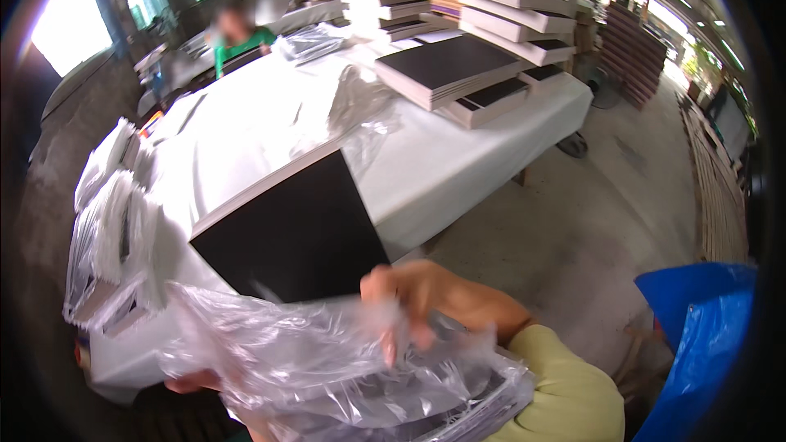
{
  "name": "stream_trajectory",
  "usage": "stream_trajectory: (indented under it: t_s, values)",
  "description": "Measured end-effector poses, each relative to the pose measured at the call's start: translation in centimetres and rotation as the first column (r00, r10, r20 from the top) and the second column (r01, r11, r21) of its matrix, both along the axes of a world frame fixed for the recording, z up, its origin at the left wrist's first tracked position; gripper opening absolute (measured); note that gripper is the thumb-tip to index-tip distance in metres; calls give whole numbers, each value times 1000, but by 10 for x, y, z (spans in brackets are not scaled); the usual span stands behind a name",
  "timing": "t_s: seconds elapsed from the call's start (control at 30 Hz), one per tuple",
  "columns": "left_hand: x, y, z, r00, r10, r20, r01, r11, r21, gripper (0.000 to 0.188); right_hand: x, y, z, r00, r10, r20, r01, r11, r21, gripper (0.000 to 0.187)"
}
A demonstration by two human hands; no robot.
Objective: The person places a book into a plastic sleeve, folds the excess plastic over the edge, and stacks the packaged item onto a pile, repeating this process for six books.
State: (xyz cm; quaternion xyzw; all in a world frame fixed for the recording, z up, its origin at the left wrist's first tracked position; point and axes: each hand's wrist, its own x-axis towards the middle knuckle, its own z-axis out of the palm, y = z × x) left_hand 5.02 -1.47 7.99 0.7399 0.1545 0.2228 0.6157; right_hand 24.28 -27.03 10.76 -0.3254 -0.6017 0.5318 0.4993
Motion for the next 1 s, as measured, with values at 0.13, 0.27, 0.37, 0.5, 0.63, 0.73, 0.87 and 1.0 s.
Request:
stream_trajectory:
  t_s: [0.13, 0.27, 0.37, 0.5, 0.63, 0.73, 0.87, 1.0]
  values:
    - [18, -16, -18, 993, 44, -110, -38, 998, 57, 20, 0, 8, 20, 935, 119, 335, -142, 989, 43, 41]
    - [38, -28, -19, 991, 24, -135, -11, 995, 97, 21, -11, 22, 18, 858, 268, 438, -306, 952, 17, 45]
    - [46, -33, -21, 989, 30, -145, -12, 992, 125, 21, -9, 45, -8, 938, 305, 165, -325, 940, 107, 36]
    - [30, -31, -23, 987, 87, -133, -69, 989, 134, 22, 20, 53, -14, 403, 358, -842, 143, 884, 445, 43]
    - [13, -28, -14, 989, 123, -86, -110, 984, 143, 23, 2, 54, -20, 552, 308, -775, 105, 896, 431, 66]
    - [21, -24, -13, 996, 77, -42, -71, 990, 122, 23, 22, 26, -28, 753, 252, -608, -45, 941, 335, 75]
    - [-2, -19, 0, 991, 128, -37, -121, 980, 161, 24, 30, 11, -12, 982, 124, -142, -162, 940, -299, 78]
    - [-19, -16, 21, 793, 549, -263, -7, 440, 898, 25, 41, 13, 15, 797, -599, -72, 587, 798, -138, 67]
